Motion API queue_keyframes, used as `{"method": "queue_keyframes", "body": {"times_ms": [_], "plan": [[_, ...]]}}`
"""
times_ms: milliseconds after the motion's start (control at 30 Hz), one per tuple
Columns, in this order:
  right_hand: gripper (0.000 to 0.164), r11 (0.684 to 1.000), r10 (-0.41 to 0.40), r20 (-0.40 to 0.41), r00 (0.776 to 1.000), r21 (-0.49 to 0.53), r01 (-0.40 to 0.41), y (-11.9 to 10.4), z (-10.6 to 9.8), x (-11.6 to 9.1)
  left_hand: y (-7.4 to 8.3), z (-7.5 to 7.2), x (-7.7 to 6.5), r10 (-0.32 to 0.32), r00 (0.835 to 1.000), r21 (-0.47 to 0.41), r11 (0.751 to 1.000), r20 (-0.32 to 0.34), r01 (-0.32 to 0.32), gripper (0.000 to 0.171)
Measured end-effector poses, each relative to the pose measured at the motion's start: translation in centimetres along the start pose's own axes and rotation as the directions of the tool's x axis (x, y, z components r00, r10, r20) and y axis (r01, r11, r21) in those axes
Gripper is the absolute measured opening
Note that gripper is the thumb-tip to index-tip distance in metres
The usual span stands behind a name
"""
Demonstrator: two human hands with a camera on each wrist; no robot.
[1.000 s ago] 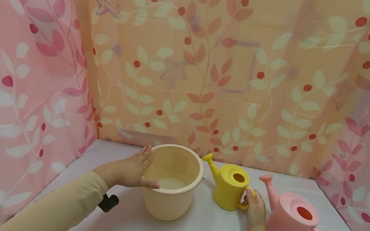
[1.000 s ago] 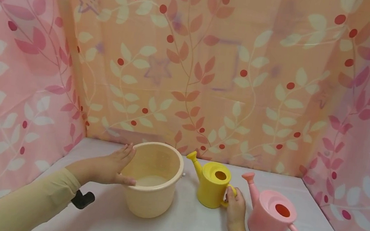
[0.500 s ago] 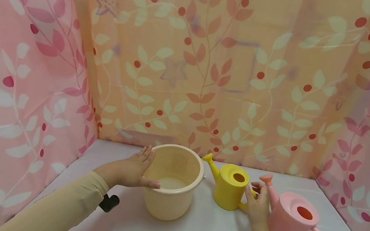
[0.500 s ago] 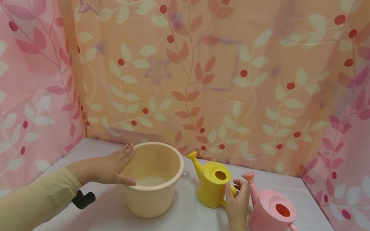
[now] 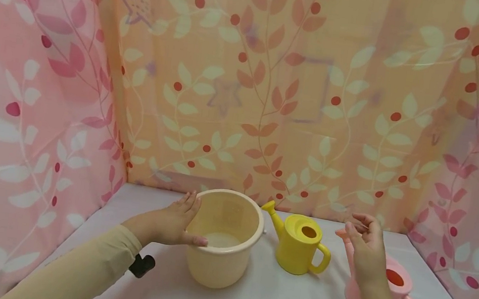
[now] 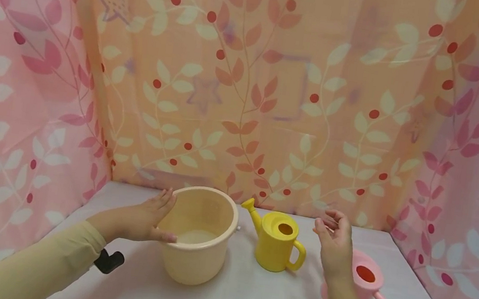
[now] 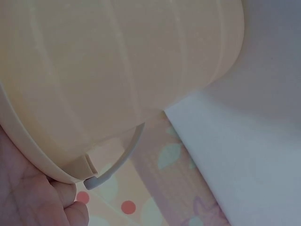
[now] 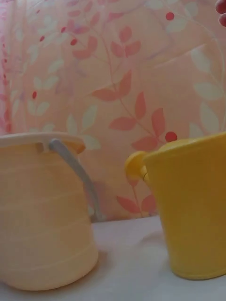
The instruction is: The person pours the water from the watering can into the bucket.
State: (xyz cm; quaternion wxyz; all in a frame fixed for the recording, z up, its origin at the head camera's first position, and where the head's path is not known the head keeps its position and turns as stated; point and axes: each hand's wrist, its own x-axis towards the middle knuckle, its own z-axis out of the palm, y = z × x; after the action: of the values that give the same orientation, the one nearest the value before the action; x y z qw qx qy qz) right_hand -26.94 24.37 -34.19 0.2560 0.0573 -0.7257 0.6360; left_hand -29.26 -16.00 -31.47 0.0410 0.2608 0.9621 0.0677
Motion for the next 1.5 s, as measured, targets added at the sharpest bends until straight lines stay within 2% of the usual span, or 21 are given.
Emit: {"method": "queue_keyframes", "body": {"times_ms": [133, 300, 400, 500, 633, 900, 1133, 1333, 1433, 1500], "plan": [[0.028, 0.998, -0.041, -0.007, 0.999, -0.05, 0.041, -1.2, -1.5, 0.6, 0.0, -0.1, 0.0, -0.011, 1.0, 0.004, 1.0, 0.009, 0.011, 0.113], [0.023, 0.994, -0.098, 0.013, 0.995, -0.041, 0.099, -1.6, -3.5, 0.8, 0.1, -0.3, 0.0, -0.018, 1.0, -0.003, 1.0, 0.018, 0.018, 0.113], [0.022, 0.985, -0.127, 0.013, 0.992, -0.114, 0.127, -1.7, -4.8, 0.8, 0.2, -0.3, 0.0, -0.017, 1.0, -0.011, 1.0, 0.02, 0.017, 0.113], [0.023, 0.957, -0.144, 0.006, 0.99, -0.256, 0.14, -1.4, -6.2, 0.5, 0.1, -0.2, 0.2, -0.017, 1.0, -0.009, 1.0, 0.015, 0.017, 0.113], [0.023, 0.919, -0.103, 0.007, 0.995, -0.381, 0.098, -0.5, -8.0, 0.0, -0.1, -0.1, 0.3, -0.016, 1.0, 0.001, 1.0, 0.01, 0.016, 0.113], [0.023, 0.871, 0.025, -0.034, 0.999, -0.49, -0.039, 1.5, -11.5, -0.9, 0.0, -0.2, 0.3, -0.009, 1.0, 0.0, 1.0, 0.004, 0.009, 0.111], [0.011, 0.9, 0.057, -0.038, 0.998, -0.431, -0.068, 3.1, -14.2, -1.4, -0.1, -0.2, 0.3, -0.012, 1.0, 0.003, 1.0, -0.002, 0.012, 0.11], [0.018, 0.882, 0.102, -0.017, 0.995, -0.461, -0.099, 4.6, -15.5, -2.4, -0.3, -0.2, 0.2, -0.007, 1.0, -0.002, 1.0, -0.005, 0.007, 0.113], [0.02, 0.888, 0.141, 0.008, 0.99, -0.444, -0.123, 5.6, -15.7, -3.0, -0.3, -0.2, 0.1, -0.005, 1.0, -0.005, 1.0, -0.004, 0.005, 0.113], [0.025, 0.876, 0.187, 0.009, 0.982, -0.455, -0.162, 6.2, -15.7, -3.3, -0.3, -0.3, 0.1, -0.007, 1.0, -0.007, 1.0, 0.002, 0.007, 0.113]]}}
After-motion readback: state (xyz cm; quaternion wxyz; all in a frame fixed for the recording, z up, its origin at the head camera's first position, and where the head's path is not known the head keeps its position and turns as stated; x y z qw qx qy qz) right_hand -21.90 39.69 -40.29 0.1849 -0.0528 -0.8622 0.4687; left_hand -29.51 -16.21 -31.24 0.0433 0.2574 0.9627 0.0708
